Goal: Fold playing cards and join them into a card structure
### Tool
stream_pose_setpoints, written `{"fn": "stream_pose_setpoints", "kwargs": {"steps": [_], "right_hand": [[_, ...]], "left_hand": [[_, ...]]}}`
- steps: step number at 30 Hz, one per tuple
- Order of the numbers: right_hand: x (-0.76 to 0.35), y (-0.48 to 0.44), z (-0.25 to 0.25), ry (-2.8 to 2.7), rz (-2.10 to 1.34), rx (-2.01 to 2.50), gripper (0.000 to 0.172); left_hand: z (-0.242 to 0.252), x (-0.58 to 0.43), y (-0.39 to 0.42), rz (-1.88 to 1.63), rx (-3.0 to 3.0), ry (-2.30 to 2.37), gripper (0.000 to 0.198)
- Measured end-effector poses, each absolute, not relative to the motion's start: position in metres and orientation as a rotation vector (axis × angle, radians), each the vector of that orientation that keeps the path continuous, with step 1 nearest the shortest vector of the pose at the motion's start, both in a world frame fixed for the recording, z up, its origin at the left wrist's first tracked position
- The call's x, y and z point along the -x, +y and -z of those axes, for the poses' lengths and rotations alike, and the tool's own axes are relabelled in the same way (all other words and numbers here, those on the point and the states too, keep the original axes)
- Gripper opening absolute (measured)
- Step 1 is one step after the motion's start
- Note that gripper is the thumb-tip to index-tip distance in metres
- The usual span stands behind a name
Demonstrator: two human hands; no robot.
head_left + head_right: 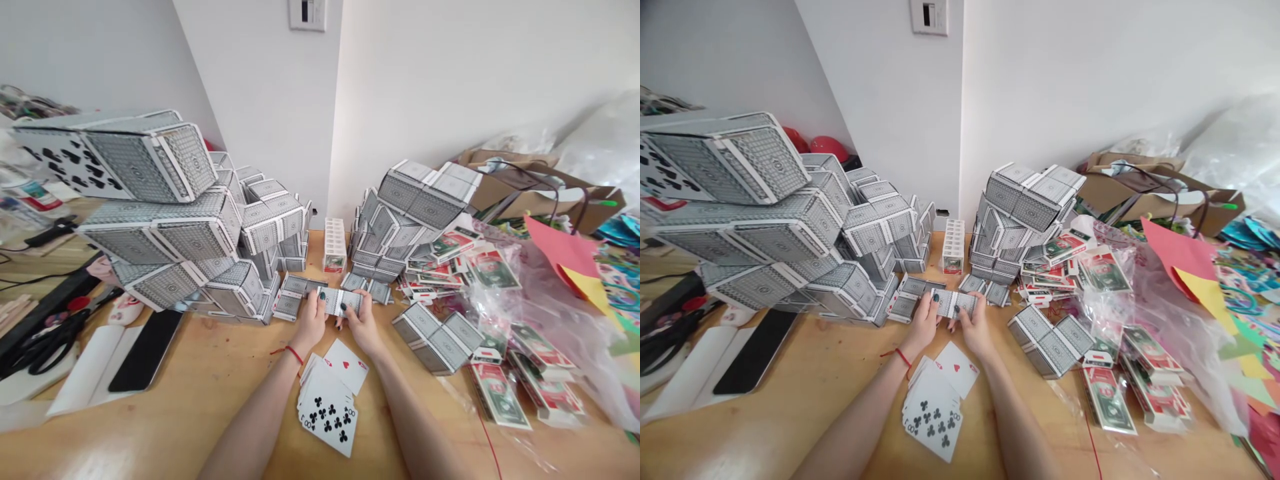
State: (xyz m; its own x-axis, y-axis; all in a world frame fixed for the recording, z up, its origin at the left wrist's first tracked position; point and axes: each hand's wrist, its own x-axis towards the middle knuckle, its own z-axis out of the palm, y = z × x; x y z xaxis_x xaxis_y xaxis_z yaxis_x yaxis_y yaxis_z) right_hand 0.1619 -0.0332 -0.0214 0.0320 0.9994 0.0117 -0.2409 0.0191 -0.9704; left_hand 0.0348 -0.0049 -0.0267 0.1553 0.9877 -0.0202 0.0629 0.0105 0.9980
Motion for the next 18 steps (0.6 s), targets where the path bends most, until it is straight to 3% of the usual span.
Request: {"fn": "stream_pose_setpoints", "kwargs": {"steps": [5, 11, 18], "right_hand": [[-0.162, -0.032, 0.018, -1.015, -1.285, 1.009, 0.036], [-0.166, -0.034, 0.018, -0.790, -1.324, 1.021, 0.049], [-0.181, -0.049, 0.018, -1.054, -1.025, 1.419, 0.030]], "left_hand": [[0.021, -0.030, -0.004, -0.966, -1.440, 1.098, 0.018], [0.015, -0.029, -0.001, -0.971, -1.381, 1.066, 0.021], [0.017, -0.031, 0.001, -1.073, -1.209, 1.052, 0.022]]}}
